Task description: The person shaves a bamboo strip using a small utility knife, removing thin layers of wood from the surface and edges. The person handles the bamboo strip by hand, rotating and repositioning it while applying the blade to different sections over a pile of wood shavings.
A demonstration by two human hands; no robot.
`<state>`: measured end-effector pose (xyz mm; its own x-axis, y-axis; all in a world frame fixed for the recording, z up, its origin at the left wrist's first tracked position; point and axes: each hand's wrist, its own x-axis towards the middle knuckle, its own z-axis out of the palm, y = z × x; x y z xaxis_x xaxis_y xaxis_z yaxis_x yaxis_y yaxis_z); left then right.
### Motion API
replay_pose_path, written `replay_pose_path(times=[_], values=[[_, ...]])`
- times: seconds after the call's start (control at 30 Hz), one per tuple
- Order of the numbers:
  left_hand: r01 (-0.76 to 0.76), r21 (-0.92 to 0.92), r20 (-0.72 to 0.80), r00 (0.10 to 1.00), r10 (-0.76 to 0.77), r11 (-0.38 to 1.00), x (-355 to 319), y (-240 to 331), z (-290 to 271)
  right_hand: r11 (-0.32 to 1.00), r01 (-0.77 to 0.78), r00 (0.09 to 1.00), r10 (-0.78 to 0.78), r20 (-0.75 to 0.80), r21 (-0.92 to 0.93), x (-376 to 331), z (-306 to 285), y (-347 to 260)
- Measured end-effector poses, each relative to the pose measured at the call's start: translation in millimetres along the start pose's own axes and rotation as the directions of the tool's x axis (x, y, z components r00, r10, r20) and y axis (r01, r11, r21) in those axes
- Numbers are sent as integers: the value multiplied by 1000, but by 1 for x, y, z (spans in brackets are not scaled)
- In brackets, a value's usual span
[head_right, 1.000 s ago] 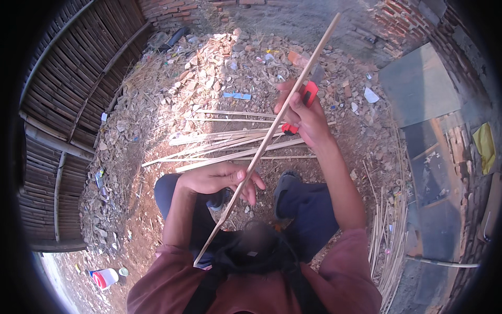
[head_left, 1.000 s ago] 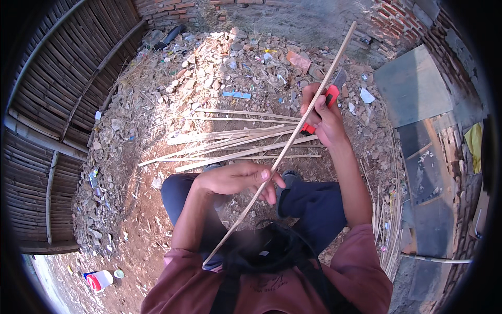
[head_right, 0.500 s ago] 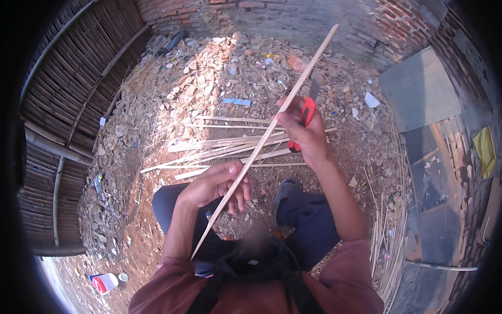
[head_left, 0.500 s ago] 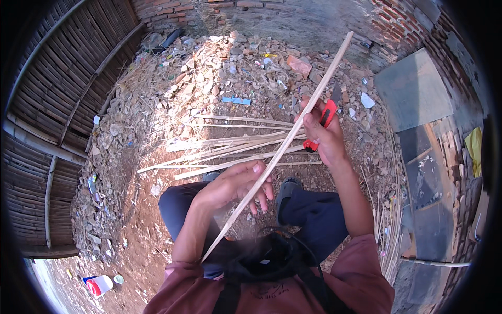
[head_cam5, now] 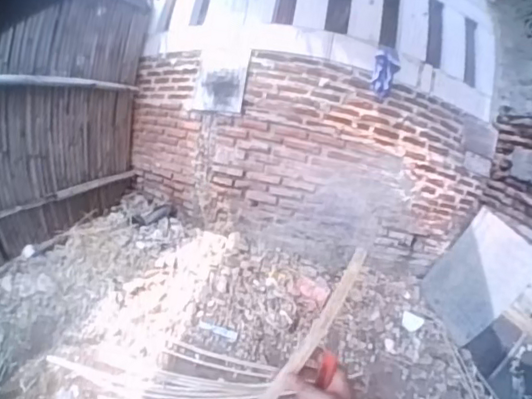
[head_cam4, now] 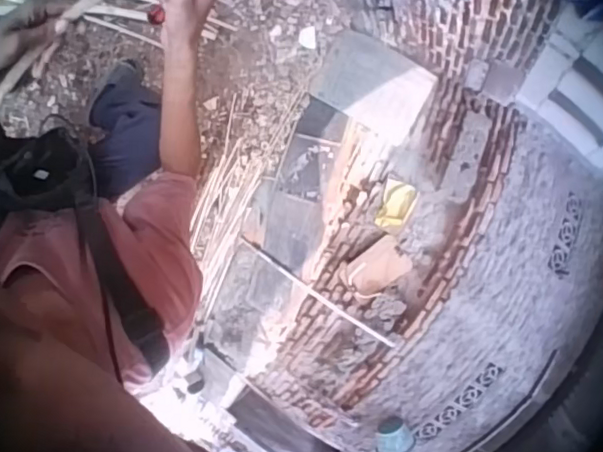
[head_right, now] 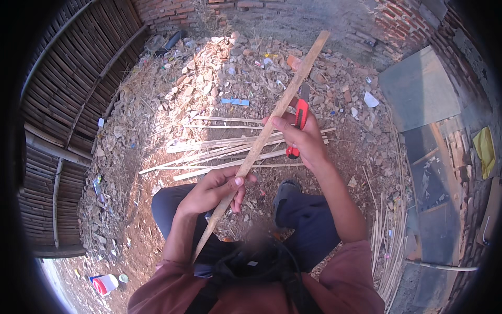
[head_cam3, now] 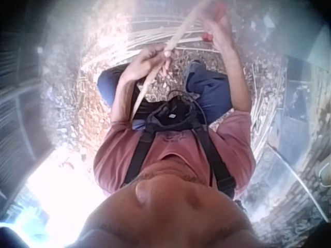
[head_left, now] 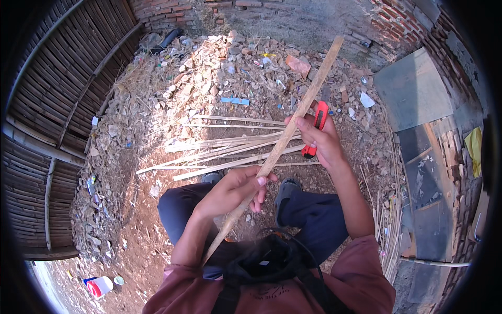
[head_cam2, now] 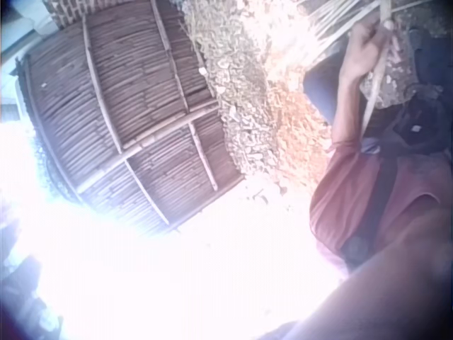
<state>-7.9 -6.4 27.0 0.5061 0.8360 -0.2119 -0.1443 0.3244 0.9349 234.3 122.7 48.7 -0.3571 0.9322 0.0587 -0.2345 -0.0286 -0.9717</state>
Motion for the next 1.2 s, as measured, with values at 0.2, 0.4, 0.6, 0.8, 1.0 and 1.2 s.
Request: replay_pose_path(times=[0.2,0.4,0.6,0.8,1.0,1.2], values=[[-105,326,10,994,108,939,-7,-9,4,993,-21,997,13,-73,-113,1,-3,-2],[-21,18,-66,998,22,1000,-13,4,-2,917,242,970,-237,54,-318,-1,0,5],[-124,150,-321,932,167,981,-15,16,12,419,605,785,-453,422,-677,-21,31,14],[-242,165,-414,863,290,956,-7,5,13,253,657,738,-407,538,-710,-31,49,29],[-122,359,-493,817,299,925,-4,-3,9,269,638,759,-377,530,-722,-34,54,28],[-116,286,-484,839,248,951,-2,-7,12,289,661,741,-395,543,-693,-32,51,29]])
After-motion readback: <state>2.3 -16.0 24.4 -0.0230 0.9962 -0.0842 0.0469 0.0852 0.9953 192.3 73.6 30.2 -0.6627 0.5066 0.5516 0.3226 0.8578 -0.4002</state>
